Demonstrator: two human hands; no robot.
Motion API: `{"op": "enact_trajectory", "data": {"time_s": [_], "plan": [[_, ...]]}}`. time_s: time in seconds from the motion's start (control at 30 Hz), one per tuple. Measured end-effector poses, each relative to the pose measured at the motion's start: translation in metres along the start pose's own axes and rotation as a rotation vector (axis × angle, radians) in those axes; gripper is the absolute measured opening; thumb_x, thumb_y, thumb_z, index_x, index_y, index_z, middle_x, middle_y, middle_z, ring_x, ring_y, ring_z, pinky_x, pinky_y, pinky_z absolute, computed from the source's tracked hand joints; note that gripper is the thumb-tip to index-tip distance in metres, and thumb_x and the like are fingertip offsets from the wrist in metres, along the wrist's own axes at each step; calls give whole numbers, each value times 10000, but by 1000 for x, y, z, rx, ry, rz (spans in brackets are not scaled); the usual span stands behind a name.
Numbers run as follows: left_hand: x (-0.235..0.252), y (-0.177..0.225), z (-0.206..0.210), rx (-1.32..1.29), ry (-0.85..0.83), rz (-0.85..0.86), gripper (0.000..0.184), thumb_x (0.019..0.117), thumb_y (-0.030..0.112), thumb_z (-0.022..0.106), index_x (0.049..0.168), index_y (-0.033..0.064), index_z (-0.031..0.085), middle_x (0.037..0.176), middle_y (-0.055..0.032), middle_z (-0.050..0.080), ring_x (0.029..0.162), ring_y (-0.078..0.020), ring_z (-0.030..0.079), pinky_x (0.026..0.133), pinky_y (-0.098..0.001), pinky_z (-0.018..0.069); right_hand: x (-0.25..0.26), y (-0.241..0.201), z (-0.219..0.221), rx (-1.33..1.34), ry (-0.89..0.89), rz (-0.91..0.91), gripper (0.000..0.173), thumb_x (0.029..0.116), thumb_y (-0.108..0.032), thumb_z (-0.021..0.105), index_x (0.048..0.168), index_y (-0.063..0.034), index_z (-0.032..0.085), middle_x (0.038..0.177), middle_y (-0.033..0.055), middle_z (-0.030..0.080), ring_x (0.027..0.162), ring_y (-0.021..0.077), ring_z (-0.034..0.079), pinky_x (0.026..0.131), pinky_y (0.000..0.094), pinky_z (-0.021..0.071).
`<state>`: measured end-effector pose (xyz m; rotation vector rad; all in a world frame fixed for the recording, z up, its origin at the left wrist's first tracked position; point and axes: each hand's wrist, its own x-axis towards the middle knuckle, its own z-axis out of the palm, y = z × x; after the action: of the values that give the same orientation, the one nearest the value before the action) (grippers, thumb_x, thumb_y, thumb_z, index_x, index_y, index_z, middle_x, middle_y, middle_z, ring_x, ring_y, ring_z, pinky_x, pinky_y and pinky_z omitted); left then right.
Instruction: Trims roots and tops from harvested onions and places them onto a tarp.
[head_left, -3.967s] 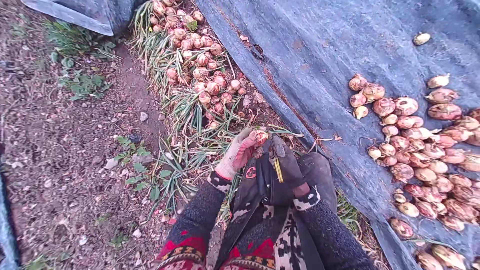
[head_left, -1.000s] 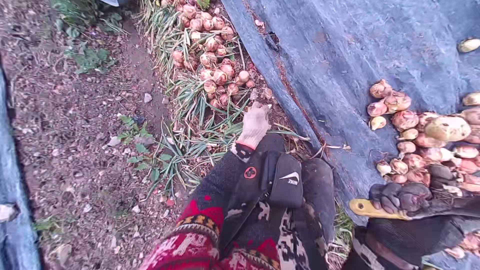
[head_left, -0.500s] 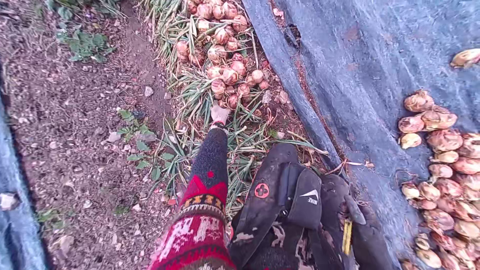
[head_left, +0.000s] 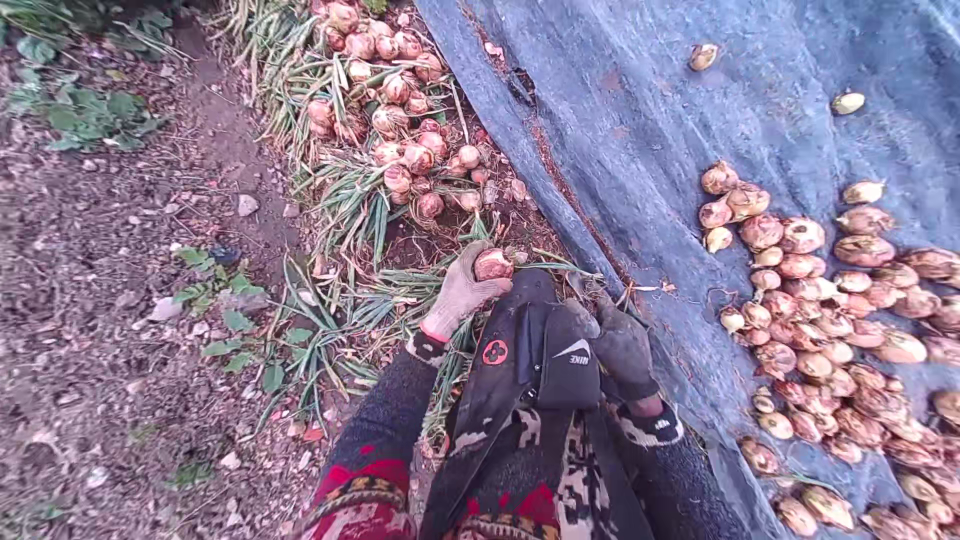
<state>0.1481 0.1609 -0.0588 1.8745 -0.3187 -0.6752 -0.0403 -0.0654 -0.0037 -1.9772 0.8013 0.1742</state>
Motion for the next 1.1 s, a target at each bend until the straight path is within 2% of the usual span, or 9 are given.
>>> {"op": "enact_trajectory", "data": {"time_s": [0.07,0.17,0.27,0.5,0.67,0.8,0.87,1.0,1.1], "plan": [[-18,36,13,-79,-165,71,922,689,587,865,1376,50,567,1286,-86,663,1148,-152,656,996,-372,567,-9,-13,1,96,-39,-41,748,947,-657,567,1449,-103,565,1289,81,691,1187,125,648,1063,385,509],[-44,78,35,9,-432,23,885,706,543,872,1417,115,563,1292,-50,669,1129,-129,664,983,-385,576,-23,-10,12,509,-36,-143,557,1005,-498,568,1280,-17,621,1006,41,708,881,86,676,813,304,591],[-65,97,55,163,-518,-12,842,702,527,882,1399,170,574,1220,-21,702,1023,-113,699,892,-397,612,-37,-6,15,660,28,-147,411,1035,-347,589,1302,-45,668,1091,54,749,943,102,717,861,316,615],[-77,68,84,231,-263,-55,909,694,518,883,1446,151,528,1293,-42,673,1132,-134,671,975,-408,585,-61,-1,5,846,64,-120,315,1048,-330,551,1061,-66,723,684,17,642,534,103,588,511,287,550],[-27,-1,54,-418,55,-425,871,849,266,815,1563,106,342,1171,-169,662,799,-228,683,657,-383,606,-74,-10,-27,868,110,-299,314,1057,-383,536,1086,-131,722,680,-1,647,525,99,597,498,282,554],[-18,46,57,-450,50,-295,410,962,175,710,1326,5,628,928,-167,715,646,-244,671,574,-383,606,-25,25,-26,50,23,100,541,1050,-569,407,1431,-240,607,1254,45,715,1098,175,694,973,492,543],[-20,75,75,-258,-17,-193,265,970,203,698,1158,17,703,891,-135,728,655,-234,691,598,-390,622,-13,31,-19,248,-146,161,552,1060,-568,361,1381,-202,621,1057,11,704,888,101,654,808,363,563],[-47,88,122,520,-229,297,268,1024,230,563,1225,152,723,1216,-31,712,1108,-127,685,953,-359,583,-6,33,-3,835,-288,407,537,1067,-588,308,1379,-228,556,796,45,624,593,142,585,524,337,533],[-59,75,143,713,-202,450,287,1052,230,520,1257,145,701,1161,-74,708,1031,-196,704,847,-387,611,2,43,7,1130,-321,630,636,1015,-696,291,949,-151,611,627,28,565,477,121,543,414,286,478]]}}
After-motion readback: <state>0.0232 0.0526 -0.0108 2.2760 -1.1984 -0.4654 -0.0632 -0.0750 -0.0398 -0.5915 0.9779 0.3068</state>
